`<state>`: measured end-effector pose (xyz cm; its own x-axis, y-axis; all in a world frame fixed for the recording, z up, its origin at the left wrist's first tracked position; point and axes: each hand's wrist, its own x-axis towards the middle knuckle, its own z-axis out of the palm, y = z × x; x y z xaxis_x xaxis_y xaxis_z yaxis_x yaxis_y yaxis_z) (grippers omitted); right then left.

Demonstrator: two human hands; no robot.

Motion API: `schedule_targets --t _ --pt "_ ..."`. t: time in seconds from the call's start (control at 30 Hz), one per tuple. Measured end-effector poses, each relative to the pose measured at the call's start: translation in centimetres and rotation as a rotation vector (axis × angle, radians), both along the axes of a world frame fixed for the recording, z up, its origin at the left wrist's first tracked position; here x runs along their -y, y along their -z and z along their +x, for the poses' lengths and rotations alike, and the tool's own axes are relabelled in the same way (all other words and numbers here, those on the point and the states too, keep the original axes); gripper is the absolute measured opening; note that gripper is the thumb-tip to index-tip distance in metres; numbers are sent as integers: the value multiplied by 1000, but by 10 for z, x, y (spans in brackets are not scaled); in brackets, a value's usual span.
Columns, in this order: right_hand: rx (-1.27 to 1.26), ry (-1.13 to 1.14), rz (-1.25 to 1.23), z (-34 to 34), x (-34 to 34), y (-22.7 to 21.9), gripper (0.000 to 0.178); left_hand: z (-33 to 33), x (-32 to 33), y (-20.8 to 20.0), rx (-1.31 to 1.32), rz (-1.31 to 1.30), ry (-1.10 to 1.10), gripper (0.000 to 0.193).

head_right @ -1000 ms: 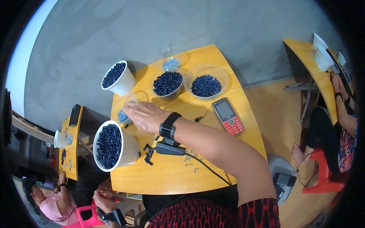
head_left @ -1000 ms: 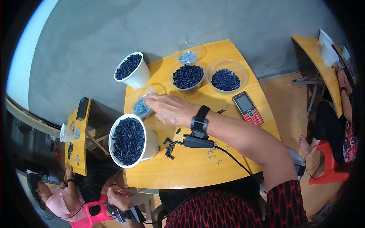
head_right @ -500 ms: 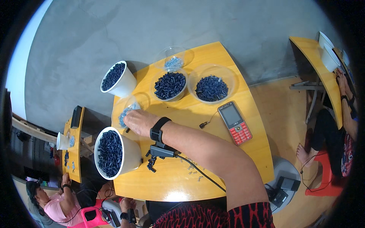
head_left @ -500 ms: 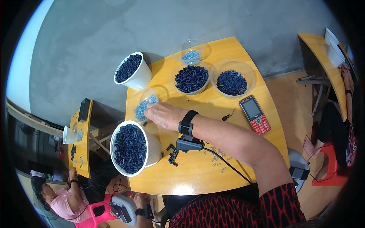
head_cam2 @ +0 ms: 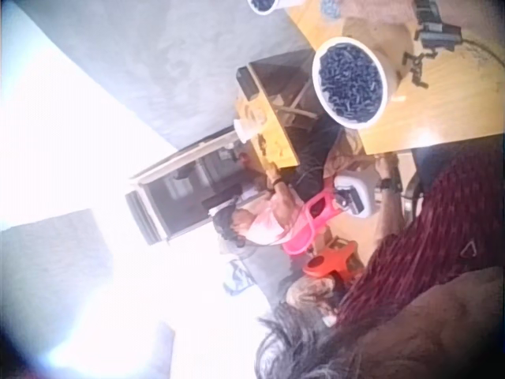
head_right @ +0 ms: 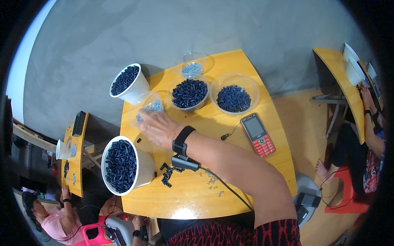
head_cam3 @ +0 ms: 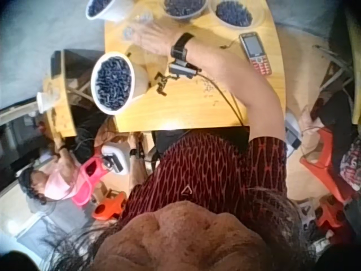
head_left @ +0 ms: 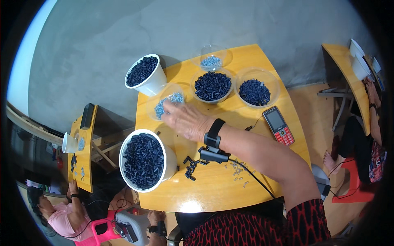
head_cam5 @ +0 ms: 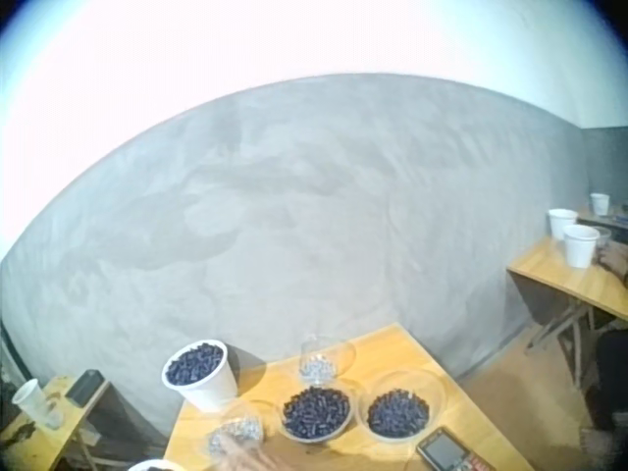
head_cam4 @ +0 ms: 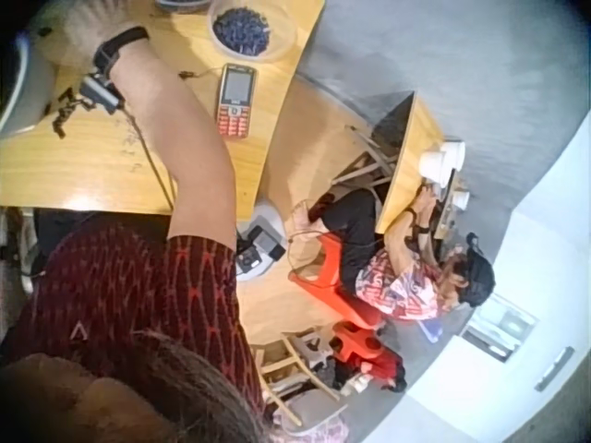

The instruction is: The worker is assembling metal clips into small black plastic components at a workshop table.

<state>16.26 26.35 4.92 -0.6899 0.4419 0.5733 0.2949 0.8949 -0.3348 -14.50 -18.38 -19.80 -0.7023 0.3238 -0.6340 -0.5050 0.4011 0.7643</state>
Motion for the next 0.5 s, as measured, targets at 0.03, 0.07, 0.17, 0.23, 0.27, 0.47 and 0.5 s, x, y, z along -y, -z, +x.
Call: schedule_targets --t 0.03,0.07,0.17,0.23,0.27,0.47,0.5 --pt "7 6 3 -6 4 2 8 10 -7 -3 16 45 -12 26" --pt "40 -77 -98 -16 6 7 8 20 -15 -8 31 91 -26 25" --pt "36 -233 -239 -33 8 20 12 43 -37 -25 3 63 -58 24" --pt "176 -209 -193 -38 6 29 14 56 -49 -38 -16 47 -65 25" --pt "137 -208 -204 -38 3 39 17 62 -55 -43 -34 28 -66 27" --pt "169 -193 -78 -57 -3 49 22 55 -51 -32 79 55 -32 41" --pt "152 -219 -45 -59 -3 45 16 53 -52 -28 87 52 -37 41"
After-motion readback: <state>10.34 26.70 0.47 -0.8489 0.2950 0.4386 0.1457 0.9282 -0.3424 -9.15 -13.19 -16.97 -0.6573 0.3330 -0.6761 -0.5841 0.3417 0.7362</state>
